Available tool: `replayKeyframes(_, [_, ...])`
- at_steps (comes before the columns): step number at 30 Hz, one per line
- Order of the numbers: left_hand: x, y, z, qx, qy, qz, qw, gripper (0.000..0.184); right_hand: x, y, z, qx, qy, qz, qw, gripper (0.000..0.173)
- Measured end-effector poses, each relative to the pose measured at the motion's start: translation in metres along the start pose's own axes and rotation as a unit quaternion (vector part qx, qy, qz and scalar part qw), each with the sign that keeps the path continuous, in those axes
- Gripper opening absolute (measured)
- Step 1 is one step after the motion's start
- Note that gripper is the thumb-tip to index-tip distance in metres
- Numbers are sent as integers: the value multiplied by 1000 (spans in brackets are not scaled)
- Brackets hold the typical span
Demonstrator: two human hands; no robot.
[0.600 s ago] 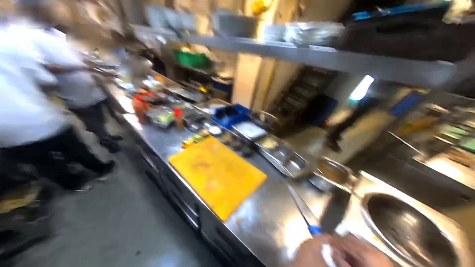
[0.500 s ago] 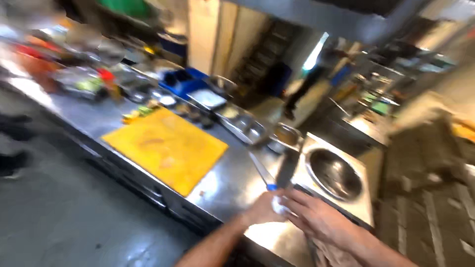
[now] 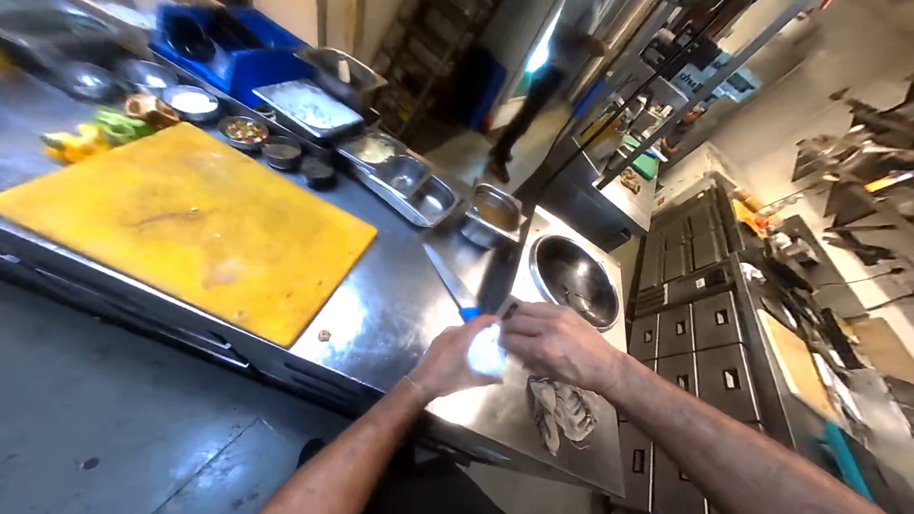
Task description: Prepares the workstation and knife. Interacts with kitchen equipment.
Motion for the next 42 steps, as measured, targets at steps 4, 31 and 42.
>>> replayKeyframes(4, [7, 6, -16, -90, -26, -26, 995, 65, 10, -1, -6, -35, -29, -126, 991, 9])
replayKeyframes(31, [18, 11, -26, -213, -42, -88, 972, 49, 43, -31, -37, -24, -107, -500, 859, 63])
replayKeyframes(42, [17, 10, -26, -221, -42, -94, 970, 48, 41, -39, -43, -20, -99, -495, 863, 63])
Point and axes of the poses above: each hand's wrist, its own y-axis away from the middle knuckle, its own z-axis out of the back of the hand, x = y × z, the point moved 2 cm from there along -y, towards the middle knuckle, and after that the axes turned 8 degrees about z, right-handed, at the moved point
